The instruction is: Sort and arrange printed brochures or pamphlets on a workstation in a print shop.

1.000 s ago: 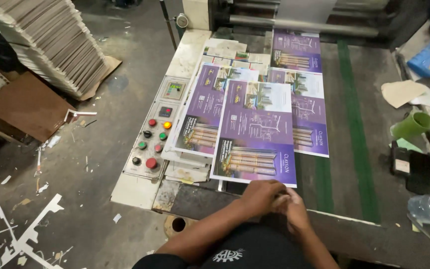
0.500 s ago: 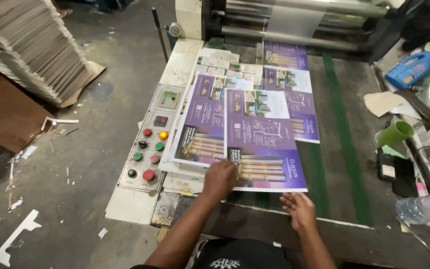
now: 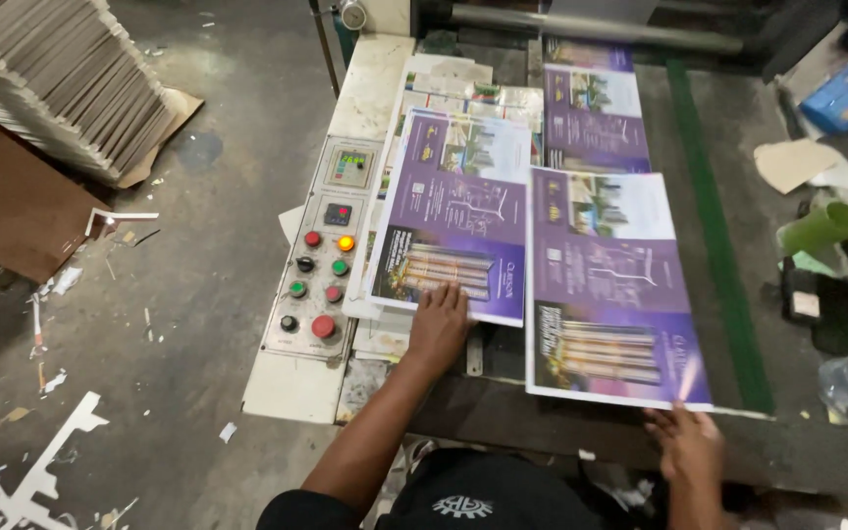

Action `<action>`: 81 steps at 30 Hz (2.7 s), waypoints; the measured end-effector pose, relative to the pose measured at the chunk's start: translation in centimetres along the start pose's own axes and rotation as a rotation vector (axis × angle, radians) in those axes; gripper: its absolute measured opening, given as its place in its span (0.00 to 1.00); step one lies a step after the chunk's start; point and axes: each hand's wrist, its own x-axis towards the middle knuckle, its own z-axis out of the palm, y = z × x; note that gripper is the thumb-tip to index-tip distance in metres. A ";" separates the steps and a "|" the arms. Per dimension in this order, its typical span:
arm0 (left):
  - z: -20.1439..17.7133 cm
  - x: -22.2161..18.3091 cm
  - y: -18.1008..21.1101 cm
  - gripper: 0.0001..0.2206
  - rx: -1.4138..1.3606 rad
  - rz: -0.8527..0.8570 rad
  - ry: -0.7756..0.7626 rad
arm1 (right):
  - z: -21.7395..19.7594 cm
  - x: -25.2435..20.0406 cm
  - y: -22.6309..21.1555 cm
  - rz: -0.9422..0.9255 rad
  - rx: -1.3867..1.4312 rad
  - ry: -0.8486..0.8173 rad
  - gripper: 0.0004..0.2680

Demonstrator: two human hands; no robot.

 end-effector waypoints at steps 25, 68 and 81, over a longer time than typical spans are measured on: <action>-6.1 -1.9 2.8 0.07 -0.162 -0.116 0.316 | 6.1 13.5 -3.7 0.002 -0.224 -0.216 0.09; -8.3 6.5 2.7 0.16 -0.186 -0.033 -0.273 | -4.0 2.4 -1.0 0.095 0.032 -0.094 0.11; -7.0 3.7 4.0 0.05 -0.098 -0.047 0.169 | 0.5 3.0 -1.7 0.073 0.030 -0.249 0.08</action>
